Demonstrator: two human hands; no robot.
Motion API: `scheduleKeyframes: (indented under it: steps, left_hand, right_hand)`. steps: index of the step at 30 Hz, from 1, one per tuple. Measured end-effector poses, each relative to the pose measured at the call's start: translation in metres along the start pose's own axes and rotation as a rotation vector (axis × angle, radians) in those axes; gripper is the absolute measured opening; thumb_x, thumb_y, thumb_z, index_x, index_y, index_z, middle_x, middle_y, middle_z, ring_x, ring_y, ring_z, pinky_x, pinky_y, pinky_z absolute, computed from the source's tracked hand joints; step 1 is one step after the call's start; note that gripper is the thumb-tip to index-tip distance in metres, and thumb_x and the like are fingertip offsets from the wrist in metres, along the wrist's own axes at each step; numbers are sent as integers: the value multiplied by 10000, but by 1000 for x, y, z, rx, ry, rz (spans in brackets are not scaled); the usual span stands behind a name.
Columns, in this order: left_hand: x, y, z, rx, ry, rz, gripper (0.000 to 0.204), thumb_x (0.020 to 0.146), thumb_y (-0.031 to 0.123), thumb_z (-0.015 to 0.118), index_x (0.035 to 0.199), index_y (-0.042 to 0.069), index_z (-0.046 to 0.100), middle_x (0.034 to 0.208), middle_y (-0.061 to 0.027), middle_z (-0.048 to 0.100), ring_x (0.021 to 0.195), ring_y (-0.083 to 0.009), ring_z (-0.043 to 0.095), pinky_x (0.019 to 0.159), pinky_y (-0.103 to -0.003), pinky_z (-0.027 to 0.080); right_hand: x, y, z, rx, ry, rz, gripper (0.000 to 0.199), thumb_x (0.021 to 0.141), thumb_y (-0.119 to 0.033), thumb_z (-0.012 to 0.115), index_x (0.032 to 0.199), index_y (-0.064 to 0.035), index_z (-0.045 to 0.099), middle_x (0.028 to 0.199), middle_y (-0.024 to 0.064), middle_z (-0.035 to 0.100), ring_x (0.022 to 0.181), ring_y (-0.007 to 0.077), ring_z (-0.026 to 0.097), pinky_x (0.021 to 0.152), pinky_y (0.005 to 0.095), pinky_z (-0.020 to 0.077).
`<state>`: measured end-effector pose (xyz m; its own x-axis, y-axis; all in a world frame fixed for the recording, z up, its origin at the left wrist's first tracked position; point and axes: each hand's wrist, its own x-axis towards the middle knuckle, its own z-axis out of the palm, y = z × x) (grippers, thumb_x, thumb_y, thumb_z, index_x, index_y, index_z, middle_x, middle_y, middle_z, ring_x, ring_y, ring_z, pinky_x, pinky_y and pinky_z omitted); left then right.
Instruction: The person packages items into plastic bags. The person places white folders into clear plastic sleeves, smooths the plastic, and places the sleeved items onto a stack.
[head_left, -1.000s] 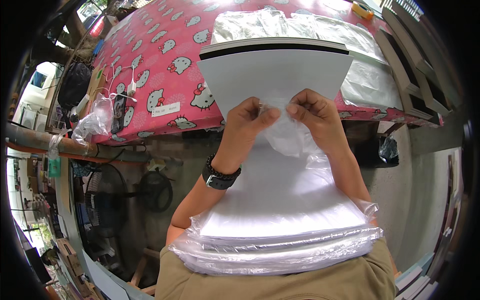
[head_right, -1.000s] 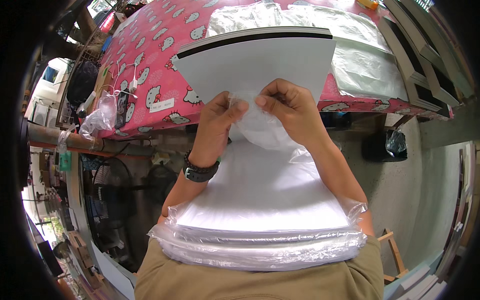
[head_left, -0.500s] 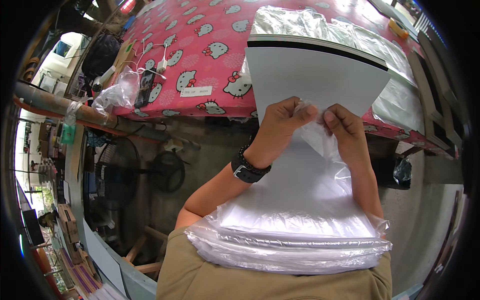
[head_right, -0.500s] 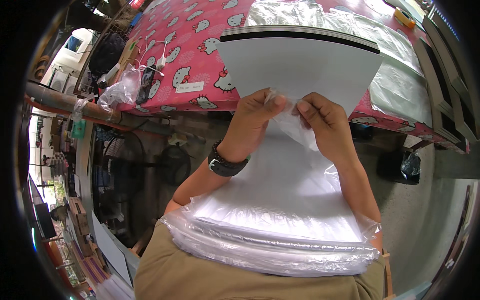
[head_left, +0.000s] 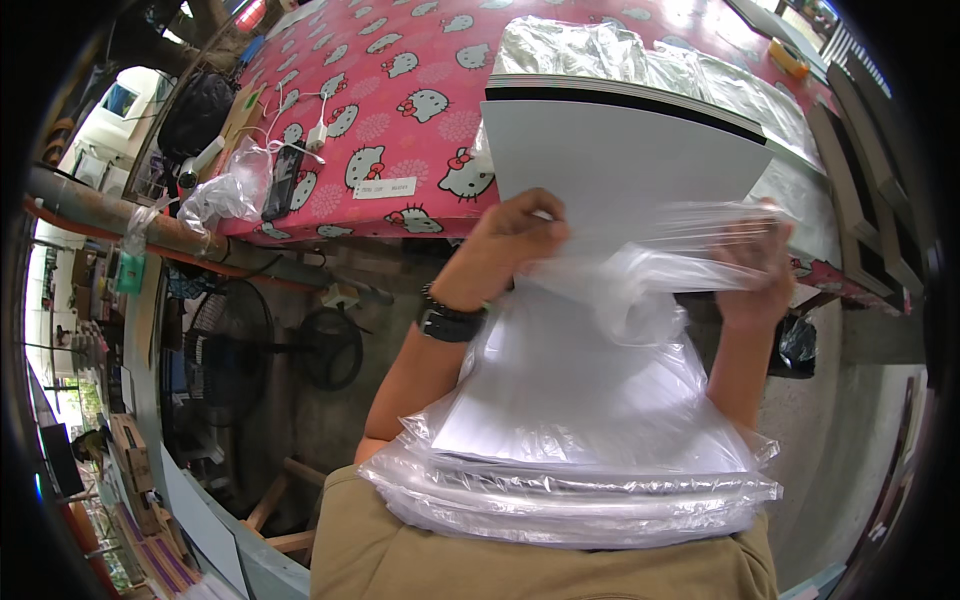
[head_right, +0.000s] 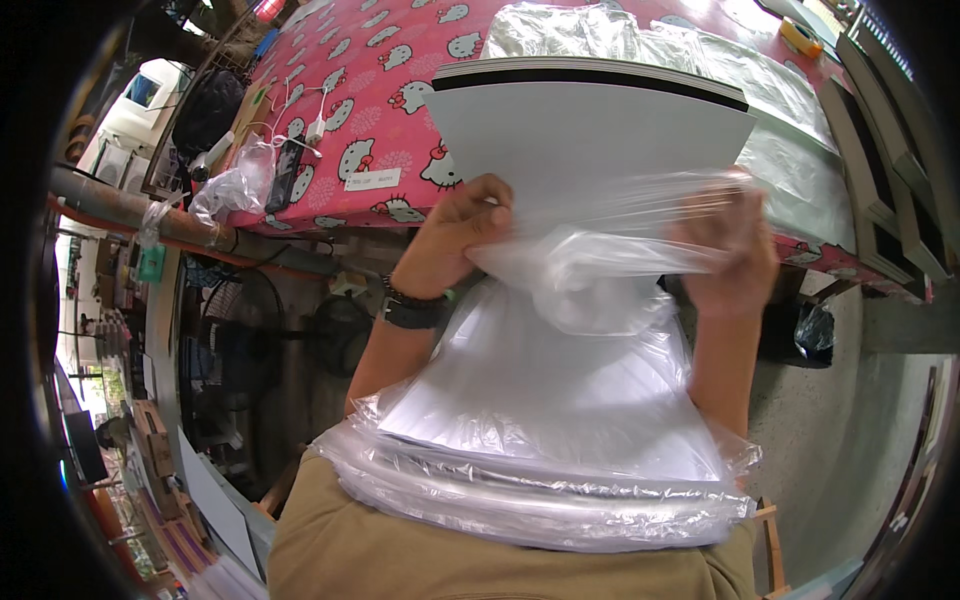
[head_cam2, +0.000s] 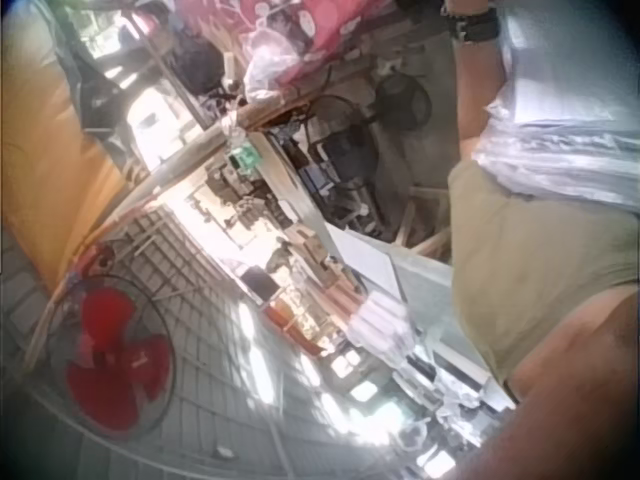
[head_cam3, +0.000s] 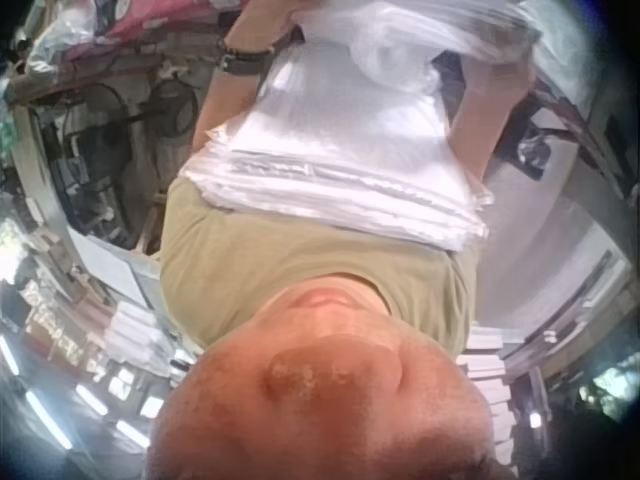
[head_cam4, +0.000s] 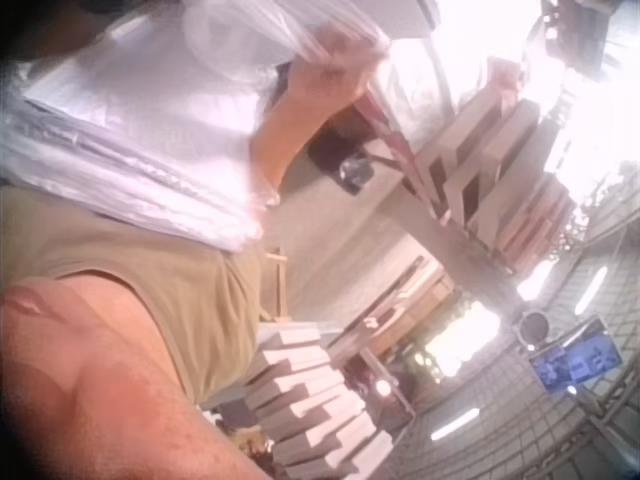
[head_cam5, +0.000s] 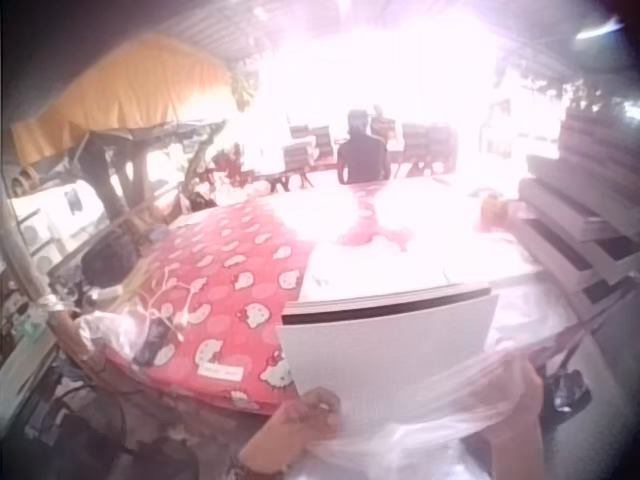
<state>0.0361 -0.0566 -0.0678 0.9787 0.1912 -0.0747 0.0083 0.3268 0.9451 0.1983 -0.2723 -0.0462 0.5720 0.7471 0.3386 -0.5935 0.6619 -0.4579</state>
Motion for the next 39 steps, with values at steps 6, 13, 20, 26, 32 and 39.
scheduleKeyframes:
  steps: [6, 13, 20, 26, 32, 39]
  left_hand:
    - [-12, 8, -15, 730, 406, 503, 419, 712, 218, 674, 1027, 8, 494, 821, -42, 536, 771, -139, 511, 689, -269, 427]
    - [-12, 53, 50, 725, -510, -14, 468, 774, 268, 612, 1139, 17, 462, 1073, -109, 536, 995, -210, 504, 839, -328, 397]
    - [-20, 54, 19, -1071, 244, 463, 342, 868, 267, 473, 1093, 9, 470, 965, -89, 557, 868, -185, 539, 788, -324, 434]
    - [-42, 18, -17, -287, -683, 117, 361, 765, 256, 611, 972, -31, 540, 981, -191, 568, 552, -188, 550, 508, -285, 422]
    - [-46, 11, -21, -366, -134, 162, 353, 747, 282, 643, 874, -44, 594, 651, -6, 551, 503, -60, 435, 453, -192, 320]
    - [-33, 15, -8, 248, -454, -140, 362, 741, 193, 669, 1015, -17, 559, 806, 6, 572, 674, -13, 450, 521, -161, 345]
  right_hand:
    - [7, -13, 5, -561, 25, 82, 170, 888, -129, 404, 984, -43, 515, 793, 64, 578, 637, 100, 565, 418, 180, 405]
    - [15, 16, 71, -1118, -252, 401, 96, 697, 28, 636, 770, 10, 576, 670, 29, 589, 587, 34, 516, 481, 163, 394]
    - [-3, -6, 7, -612, -777, 448, 186, 626, -85, 739, 743, -14, 613, 666, 39, 610, 582, 126, 576, 538, 246, 457]
    - [-14, -34, -18, -371, -31, -80, 184, 656, -86, 704, 791, -15, 602, 690, 33, 598, 573, 108, 549, 518, 233, 431]
    - [-18, -26, -24, -593, 289, -160, 187, 686, -86, 670, 840, -16, 591, 713, 28, 587, 565, 91, 522, 498, 220, 406]
    - [-3, -17, -30, -841, 434, 115, 195, 720, -87, 629, 896, -18, 578, 741, 22, 573, 556, 70, 491, 475, 205, 377]
